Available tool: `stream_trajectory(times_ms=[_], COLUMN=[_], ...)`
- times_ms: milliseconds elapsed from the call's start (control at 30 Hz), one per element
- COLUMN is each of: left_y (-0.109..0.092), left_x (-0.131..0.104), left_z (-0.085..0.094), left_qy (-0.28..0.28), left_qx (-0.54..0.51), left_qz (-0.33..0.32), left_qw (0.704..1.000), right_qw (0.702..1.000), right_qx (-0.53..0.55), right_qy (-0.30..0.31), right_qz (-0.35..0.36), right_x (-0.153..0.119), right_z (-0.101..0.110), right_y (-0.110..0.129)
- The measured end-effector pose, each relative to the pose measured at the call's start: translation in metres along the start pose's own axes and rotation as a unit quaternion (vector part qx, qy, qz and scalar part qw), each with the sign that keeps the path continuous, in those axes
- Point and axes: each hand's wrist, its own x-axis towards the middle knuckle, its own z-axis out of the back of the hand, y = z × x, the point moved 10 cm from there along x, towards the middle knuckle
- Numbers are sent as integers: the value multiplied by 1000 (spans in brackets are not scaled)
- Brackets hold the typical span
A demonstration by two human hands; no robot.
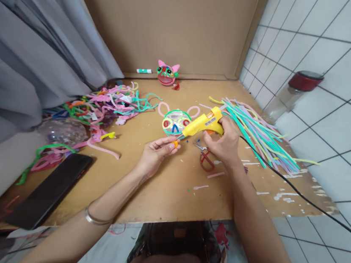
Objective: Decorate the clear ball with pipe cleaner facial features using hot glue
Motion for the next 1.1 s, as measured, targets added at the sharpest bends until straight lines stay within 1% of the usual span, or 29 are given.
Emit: stream_trajectory(times_ms=[167,333,600,900,1100], left_y=[-6,-12,-13,-17,-18], left_x=[-2,0,-1,-1,-1], left_z=[-4,-5,-5,-4,-4], left_qy=[14,20,23,15,11], left_qx=[30,38,41,25,17], left_qz=[-27,-55,-45,-51,-56], left_qw=[999,998,998,998,998], right_qw=[998,996,994,994,995], right_qx=[-46,-53,-67,-72,-71], right_qy=[16,30,15,6,1], right_qz=[48,62,86,77,72], right_x=[-1,-1,-2,-3,-2], right_z=[-6,-11,-9,-9,-6], right_y=[11,14,22,16,17])
